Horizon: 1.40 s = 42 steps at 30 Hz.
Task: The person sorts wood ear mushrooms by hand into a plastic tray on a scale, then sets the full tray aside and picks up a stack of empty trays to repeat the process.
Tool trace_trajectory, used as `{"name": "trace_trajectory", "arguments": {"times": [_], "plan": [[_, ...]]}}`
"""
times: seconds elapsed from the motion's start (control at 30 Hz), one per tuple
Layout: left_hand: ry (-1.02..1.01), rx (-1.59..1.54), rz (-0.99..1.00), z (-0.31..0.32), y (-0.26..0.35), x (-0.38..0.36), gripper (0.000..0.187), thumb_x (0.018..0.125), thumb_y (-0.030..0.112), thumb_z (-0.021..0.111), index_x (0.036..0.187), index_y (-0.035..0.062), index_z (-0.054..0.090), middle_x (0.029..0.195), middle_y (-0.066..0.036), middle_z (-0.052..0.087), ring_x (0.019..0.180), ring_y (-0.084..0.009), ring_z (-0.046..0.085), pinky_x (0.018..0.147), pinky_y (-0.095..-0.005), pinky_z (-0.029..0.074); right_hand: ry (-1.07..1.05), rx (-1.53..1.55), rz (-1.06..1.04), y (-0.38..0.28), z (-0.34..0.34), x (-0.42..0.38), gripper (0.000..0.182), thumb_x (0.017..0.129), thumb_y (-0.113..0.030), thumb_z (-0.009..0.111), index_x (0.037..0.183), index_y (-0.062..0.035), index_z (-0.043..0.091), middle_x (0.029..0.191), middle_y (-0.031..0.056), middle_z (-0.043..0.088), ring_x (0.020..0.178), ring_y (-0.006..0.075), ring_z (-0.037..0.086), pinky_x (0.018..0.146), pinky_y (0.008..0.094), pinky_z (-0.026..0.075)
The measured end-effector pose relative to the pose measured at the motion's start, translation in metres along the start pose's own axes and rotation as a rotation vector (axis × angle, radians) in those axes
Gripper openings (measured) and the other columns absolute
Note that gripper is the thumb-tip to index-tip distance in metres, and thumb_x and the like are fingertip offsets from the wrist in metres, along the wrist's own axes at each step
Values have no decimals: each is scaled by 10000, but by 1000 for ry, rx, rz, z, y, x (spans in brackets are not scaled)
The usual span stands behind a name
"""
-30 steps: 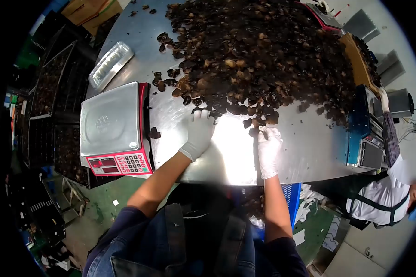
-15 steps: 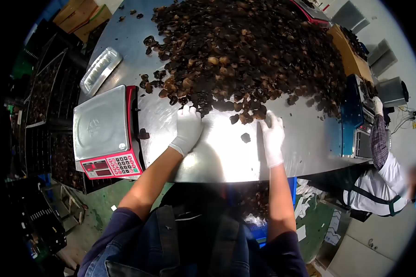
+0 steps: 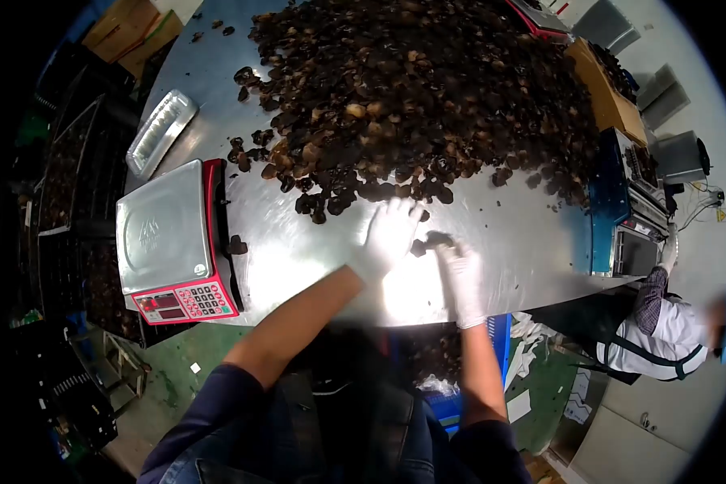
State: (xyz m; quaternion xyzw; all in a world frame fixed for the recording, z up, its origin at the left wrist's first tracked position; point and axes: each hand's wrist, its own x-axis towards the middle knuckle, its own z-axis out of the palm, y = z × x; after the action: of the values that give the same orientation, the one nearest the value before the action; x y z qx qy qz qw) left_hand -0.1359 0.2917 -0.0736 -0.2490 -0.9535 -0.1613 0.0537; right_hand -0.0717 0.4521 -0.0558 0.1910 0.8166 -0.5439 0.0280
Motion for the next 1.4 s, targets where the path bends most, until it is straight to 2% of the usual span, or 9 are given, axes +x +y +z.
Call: {"name": "trace_trajectory", "arguments": {"times": [0.13,0.3,0.4,0.47,0.73,0.87,1.07,1.27,1.4], "plan": [[-54,230,5,17,-14,28,184,825,155,580,968,105,685,991,-51,599,1005,-220,534,814,-340,426,-36,-150,-40,16,28,-12,296,865,-62,647,1155,-6,665,1049,95,674,924,173,619,861,280,477],[306,-321,-63,-10,5,-21,196,859,286,624,966,134,687,978,-50,614,980,-236,535,825,-361,438,-9,-171,-167,52,-30,12,267,927,-104,661,1182,-25,670,979,27,690,878,93,600,839,247,484],[-87,-534,372,-5,60,-88,526,903,375,622,1284,19,553,1208,-175,611,1129,-329,583,1010,-416,424,65,-244,76,35,-39,45,266,931,-69,638,1190,-13,658,1105,78,692,993,134,621,898,257,479],[-172,-654,378,-16,71,-110,608,885,344,632,1357,-4,471,1269,-199,544,1225,-331,498,1030,-413,401,46,-335,-228,0,-9,55,316,894,-60,662,1208,-30,646,1194,123,657,1061,203,622,935,299,477],[273,-2,-940,-47,-121,-125,982,817,335,678,1521,-56,117,1569,-276,168,1446,-493,113,1165,-553,128,32,-648,-680,-52,148,65,715,759,-334,763,1402,-185,489,1510,186,333,1371,370,325,1053,517,323],[201,-52,-979,-20,-127,-129,948,821,316,682,1504,-68,149,1541,-292,218,1430,-498,157,1162,-547,160,-88,-659,-812,-17,156,11,560,788,-162,701,1330,-139,560,1385,156,479,1258,342,451,1014,447,355],[316,-347,-380,-40,-87,-110,765,837,235,630,1484,-4,298,1524,-279,250,1403,-505,217,1140,-558,218,-144,-655,-837,-23,122,-27,386,744,-5,622,1115,-99,674,1213,159,578,1154,346,542,936,438,449],[505,40,-964,-49,-226,-8,701,839,244,651,1471,100,385,1528,-236,283,1385,-493,256,1105,-557,283,-126,-504,-786,-20,117,-24,320,758,35,640,1057,-73,672,1301,188,554,1219,375,499,1053,436,391],[382,-81,-930,-55,-254,-7,338,847,213,665,1163,92,656,1371,-197,489,1264,-409,417,1038,-489,387,-3,-504,-717,-27,111,-35,302,747,10,637,1029,-94,671,1301,182,552,1208,370,511,1022,443,408]]}}
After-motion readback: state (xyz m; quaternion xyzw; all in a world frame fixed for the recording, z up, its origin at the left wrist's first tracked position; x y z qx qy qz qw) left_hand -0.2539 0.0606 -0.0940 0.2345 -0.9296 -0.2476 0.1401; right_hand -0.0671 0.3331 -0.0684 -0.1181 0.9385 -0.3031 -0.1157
